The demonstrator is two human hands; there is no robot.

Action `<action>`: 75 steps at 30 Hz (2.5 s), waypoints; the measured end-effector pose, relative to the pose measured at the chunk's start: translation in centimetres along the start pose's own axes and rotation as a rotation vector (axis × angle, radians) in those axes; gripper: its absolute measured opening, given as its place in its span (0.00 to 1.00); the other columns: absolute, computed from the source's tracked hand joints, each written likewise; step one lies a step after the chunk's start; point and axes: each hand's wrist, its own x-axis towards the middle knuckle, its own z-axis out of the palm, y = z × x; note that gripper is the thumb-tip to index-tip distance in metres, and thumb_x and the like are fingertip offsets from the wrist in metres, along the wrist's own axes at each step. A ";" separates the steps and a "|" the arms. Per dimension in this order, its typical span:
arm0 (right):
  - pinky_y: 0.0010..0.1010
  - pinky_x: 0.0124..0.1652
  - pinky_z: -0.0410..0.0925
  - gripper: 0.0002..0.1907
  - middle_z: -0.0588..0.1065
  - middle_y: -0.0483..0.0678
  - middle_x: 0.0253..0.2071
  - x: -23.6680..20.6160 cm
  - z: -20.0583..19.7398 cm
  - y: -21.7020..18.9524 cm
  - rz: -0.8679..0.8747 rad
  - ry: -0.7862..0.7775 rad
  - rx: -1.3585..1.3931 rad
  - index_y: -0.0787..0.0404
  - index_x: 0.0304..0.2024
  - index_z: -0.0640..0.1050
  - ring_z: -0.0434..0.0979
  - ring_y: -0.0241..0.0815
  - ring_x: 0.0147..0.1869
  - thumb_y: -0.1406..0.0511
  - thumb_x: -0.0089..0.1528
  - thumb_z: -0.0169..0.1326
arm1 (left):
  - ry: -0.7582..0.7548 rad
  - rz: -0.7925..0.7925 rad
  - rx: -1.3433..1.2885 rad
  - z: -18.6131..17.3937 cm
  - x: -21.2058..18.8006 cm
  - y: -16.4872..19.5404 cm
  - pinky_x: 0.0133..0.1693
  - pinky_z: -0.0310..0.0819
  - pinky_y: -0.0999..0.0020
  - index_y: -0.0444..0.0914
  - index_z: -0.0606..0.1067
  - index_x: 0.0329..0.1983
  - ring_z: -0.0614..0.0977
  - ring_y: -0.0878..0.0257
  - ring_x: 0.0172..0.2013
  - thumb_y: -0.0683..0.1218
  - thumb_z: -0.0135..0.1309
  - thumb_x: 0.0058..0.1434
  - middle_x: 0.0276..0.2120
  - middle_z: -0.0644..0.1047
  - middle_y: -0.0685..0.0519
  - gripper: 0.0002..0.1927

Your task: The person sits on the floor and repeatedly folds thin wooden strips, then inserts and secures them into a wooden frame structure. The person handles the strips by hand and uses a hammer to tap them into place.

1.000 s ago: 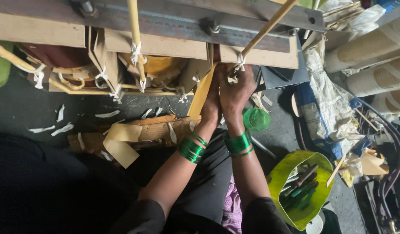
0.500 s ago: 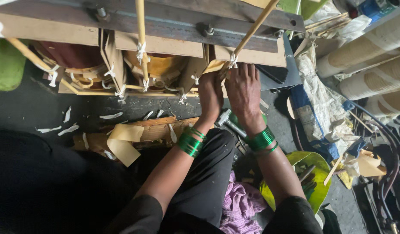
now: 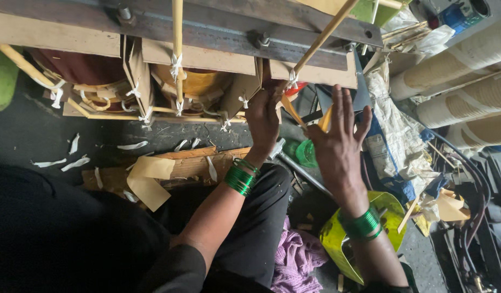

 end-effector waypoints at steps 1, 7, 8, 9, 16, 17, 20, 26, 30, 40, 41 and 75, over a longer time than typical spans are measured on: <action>0.60 0.71 0.47 0.06 0.63 0.62 0.72 0.0 -0.3 -1.0 -0.002 -0.034 -0.010 0.55 0.36 0.84 0.58 0.60 0.77 0.62 0.59 0.62 | 0.008 -0.064 -0.140 0.1 -0.2 -0.3 0.39 0.71 0.60 0.35 0.73 0.44 0.77 0.52 0.34 0.39 0.55 0.70 0.34 0.76 0.45 0.03; 0.61 0.73 0.38 0.08 0.62 0.60 0.74 0.8 -1.0 -4.4 0.081 -0.038 -0.044 0.54 0.32 0.83 0.52 0.62 0.80 0.58 0.60 0.64 | 0.043 -0.181 -0.341 0.4 -0.6 -1.7 0.35 0.73 0.68 0.35 0.79 0.47 0.78 0.68 0.30 0.41 0.60 0.67 0.36 0.83 0.52 0.07; 0.63 0.72 0.36 0.08 0.61 0.60 0.74 1.0 -1.2 -4.4 0.093 -0.025 -0.047 0.52 0.29 0.84 0.51 0.63 0.80 0.57 0.59 0.64 | 0.024 -0.175 -0.351 0.4 -0.6 -1.8 0.36 0.75 0.69 0.35 0.78 0.47 0.80 0.68 0.31 0.41 0.59 0.68 0.36 0.83 0.53 0.07; 0.62 0.73 0.35 0.08 0.61 0.58 0.75 1.1 -1.4 -4.3 0.113 -0.038 -0.036 0.52 0.31 0.84 0.51 0.62 0.80 0.57 0.59 0.64 | 0.006 -0.171 -0.361 0.3 -0.6 -1.9 0.38 0.76 0.69 0.36 0.77 0.47 0.82 0.67 0.32 0.41 0.57 0.69 0.37 0.84 0.54 0.06; 0.57 0.71 0.45 0.07 0.65 0.55 0.73 0.2 -1.3 -2.4 0.155 -0.030 -0.008 0.54 0.34 0.85 0.59 0.56 0.76 0.60 0.57 0.65 | 0.008 -0.111 -0.287 -0.2 -0.4 -1.3 0.37 0.77 0.68 0.35 0.75 0.46 0.83 0.65 0.32 0.43 0.58 0.68 0.39 0.83 0.49 0.08; 0.54 0.70 0.49 0.08 0.68 0.55 0.72 0.1 -1.0 -1.9 0.140 0.001 0.018 0.55 0.35 0.85 0.62 0.54 0.75 0.60 0.57 0.65 | 0.007 -0.088 -0.256 -0.3 -0.3 -1.2 0.35 0.77 0.68 0.35 0.76 0.45 0.83 0.64 0.31 0.43 0.58 0.68 0.39 0.83 0.49 0.07; 0.42 0.65 0.58 0.07 0.80 0.45 0.57 -0.1 0.0 0.0 0.179 -0.001 0.135 0.55 0.38 0.85 0.74 0.46 0.60 0.60 0.63 0.65 | -0.001 -0.052 -0.208 -0.6 -0.2 -1.0 0.31 0.74 0.67 0.35 0.76 0.45 0.81 0.63 0.28 0.44 0.59 0.68 0.36 0.82 0.48 0.08; 0.37 0.49 0.65 0.10 0.79 0.50 0.32 -1.4 -0.6 2.6 0.366 -0.201 0.138 0.57 0.33 0.84 0.76 0.49 0.40 0.58 0.61 0.66 | -0.013 -0.030 -0.135 -0.7 -0.1 -1.1 0.28 0.71 0.66 0.36 0.77 0.46 0.78 0.62 0.23 0.43 0.59 0.68 0.32 0.81 0.48 0.07; 0.39 0.47 0.67 0.05 0.81 0.48 0.46 -1.4 -2.2 1.5 0.089 0.010 0.248 0.60 0.37 0.84 0.77 0.47 0.47 0.67 0.58 0.66 | -0.002 0.120 -0.158 -0.7 -0.2 -1.3 0.30 0.75 0.66 0.36 0.73 0.50 0.83 0.61 0.30 0.43 0.57 0.71 0.38 0.81 0.46 0.09; 0.39 0.42 0.70 0.06 0.78 0.50 0.45 4.3 -0.6 -8.5 0.109 0.149 0.547 0.67 0.34 0.81 0.76 0.49 0.44 0.70 0.59 0.65 | -0.140 -0.039 -0.499 -0.8 -2.0 -2.7 0.41 0.76 0.63 0.34 0.72 0.58 0.80 0.60 0.39 0.44 0.54 0.70 0.40 0.78 0.50 0.15; 0.40 0.42 0.69 0.07 0.78 0.50 0.44 4.9 -0.2 -9.2 0.140 0.175 0.555 0.67 0.34 0.80 0.76 0.49 0.43 0.70 0.59 0.66 | -0.207 -0.255 -0.859 -1.0 -2.4 -2.9 0.41 0.76 0.64 0.34 0.72 0.57 0.80 0.60 0.39 0.44 0.54 0.70 0.40 0.78 0.50 0.15; 0.39 0.41 0.68 0.09 0.74 0.55 0.41 6.2 11.0 -3.4 0.328 0.444 0.656 0.66 0.47 0.76 0.75 0.51 0.41 0.71 0.66 0.60 | -0.168 -0.403 -0.685 -0.6 -0.6 -3.2 0.44 0.76 0.74 0.30 0.78 0.54 0.80 0.71 0.43 0.46 0.56 0.70 0.44 0.83 0.53 0.16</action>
